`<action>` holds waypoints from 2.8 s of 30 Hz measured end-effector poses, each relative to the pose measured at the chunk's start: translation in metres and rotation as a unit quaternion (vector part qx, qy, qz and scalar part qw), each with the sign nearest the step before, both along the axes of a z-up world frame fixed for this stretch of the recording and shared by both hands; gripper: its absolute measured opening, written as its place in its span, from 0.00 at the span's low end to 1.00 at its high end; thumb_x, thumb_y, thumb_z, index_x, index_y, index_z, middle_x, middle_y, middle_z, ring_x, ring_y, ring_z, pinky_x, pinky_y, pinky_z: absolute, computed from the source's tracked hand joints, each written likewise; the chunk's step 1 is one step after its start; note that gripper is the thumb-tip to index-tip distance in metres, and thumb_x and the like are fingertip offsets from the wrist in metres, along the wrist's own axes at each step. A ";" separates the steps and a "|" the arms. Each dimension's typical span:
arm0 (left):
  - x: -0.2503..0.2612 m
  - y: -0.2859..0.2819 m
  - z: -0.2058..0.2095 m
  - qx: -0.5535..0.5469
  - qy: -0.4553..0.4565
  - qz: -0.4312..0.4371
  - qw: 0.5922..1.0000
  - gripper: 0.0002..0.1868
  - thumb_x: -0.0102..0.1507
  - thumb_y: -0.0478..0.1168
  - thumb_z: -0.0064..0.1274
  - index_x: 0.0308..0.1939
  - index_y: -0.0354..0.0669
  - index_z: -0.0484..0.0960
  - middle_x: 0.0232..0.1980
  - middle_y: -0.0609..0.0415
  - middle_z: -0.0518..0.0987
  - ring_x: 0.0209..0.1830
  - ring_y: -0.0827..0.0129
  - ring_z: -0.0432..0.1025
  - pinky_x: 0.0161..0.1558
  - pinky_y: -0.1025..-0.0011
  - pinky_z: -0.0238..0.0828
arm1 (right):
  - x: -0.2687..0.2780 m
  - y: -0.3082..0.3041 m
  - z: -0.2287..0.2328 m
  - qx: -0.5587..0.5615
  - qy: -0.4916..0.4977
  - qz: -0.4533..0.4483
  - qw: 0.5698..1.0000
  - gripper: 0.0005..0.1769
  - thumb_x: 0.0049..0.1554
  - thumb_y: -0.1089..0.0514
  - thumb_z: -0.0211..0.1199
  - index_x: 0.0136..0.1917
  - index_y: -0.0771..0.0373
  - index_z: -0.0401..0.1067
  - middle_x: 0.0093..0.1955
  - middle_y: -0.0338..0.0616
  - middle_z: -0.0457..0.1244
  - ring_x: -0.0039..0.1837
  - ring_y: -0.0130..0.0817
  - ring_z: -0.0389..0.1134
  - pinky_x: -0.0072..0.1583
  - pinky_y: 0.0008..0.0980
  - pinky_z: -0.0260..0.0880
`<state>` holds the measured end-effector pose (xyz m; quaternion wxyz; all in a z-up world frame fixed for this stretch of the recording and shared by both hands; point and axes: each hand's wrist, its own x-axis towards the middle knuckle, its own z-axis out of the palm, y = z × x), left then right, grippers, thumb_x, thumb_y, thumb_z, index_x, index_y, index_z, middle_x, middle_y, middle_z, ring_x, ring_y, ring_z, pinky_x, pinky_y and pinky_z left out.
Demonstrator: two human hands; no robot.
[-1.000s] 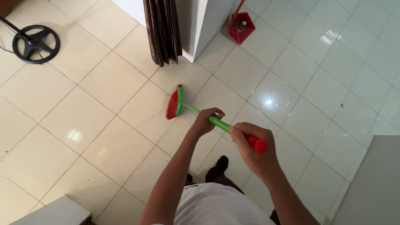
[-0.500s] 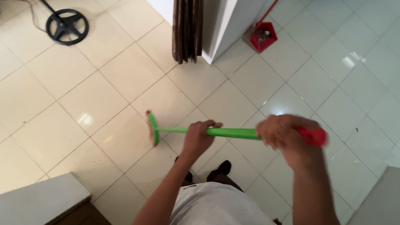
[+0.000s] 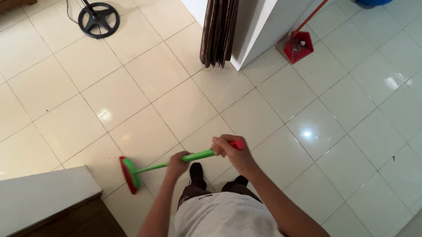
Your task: The person sweeps a tiled floor using a broom, moving around furniture and a rug.
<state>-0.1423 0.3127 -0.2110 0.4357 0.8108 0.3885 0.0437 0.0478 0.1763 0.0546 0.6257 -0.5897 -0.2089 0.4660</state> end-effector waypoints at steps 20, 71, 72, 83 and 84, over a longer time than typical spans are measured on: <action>0.313 -0.193 0.167 -0.235 -0.257 -0.230 0.909 0.09 0.70 0.39 0.52 0.39 0.38 0.82 0.33 0.47 0.81 0.34 0.58 0.75 0.39 0.64 0.71 | 0.100 -0.171 0.160 -0.129 -0.344 -0.129 0.921 0.15 0.58 0.63 0.64 0.31 0.68 0.67 0.26 0.33 0.58 0.29 0.21 0.53 0.33 0.28 0.54; 0.431 -0.197 0.228 -0.070 -0.112 -0.371 0.919 0.08 0.63 0.44 0.57 0.41 0.46 0.83 0.25 0.46 0.80 0.26 0.49 0.75 0.32 0.57 0.70 | 0.264 -0.268 0.161 0.190 -0.225 -0.250 0.922 0.27 0.67 0.64 0.47 0.26 0.57 0.50 0.24 0.37 0.51 0.28 0.29 0.51 0.39 0.33 0.59; 0.431 -0.178 0.213 -0.038 -0.109 -0.378 0.919 0.08 0.60 0.44 0.57 0.41 0.48 0.83 0.26 0.47 0.82 0.27 0.49 0.76 0.32 0.54 0.70 | 0.275 -0.252 0.145 0.185 -0.166 -0.272 0.930 0.26 0.68 0.62 0.47 0.27 0.57 0.51 0.25 0.38 0.51 0.30 0.30 0.50 0.42 0.36 0.59; 0.426 -0.041 0.012 0.023 -0.047 -0.271 0.961 0.06 0.61 0.36 0.57 0.40 0.52 0.86 0.38 0.53 0.86 0.41 0.56 0.80 0.44 0.41 0.64 | 0.306 -0.110 -0.008 0.083 0.093 -0.329 0.936 0.25 0.64 0.60 0.58 0.27 0.57 0.57 0.27 0.35 0.51 0.37 0.31 0.58 0.51 0.38 0.65; 0.434 -0.046 0.007 -0.031 -0.160 -0.270 0.949 0.03 0.65 0.37 0.57 0.40 0.50 0.84 0.39 0.53 0.86 0.41 0.58 0.81 0.45 0.58 0.78 | 0.312 -0.115 -0.001 0.046 0.064 -0.363 0.928 0.23 0.63 0.60 0.58 0.27 0.59 0.58 0.27 0.37 0.53 0.37 0.32 0.58 0.48 0.36 0.62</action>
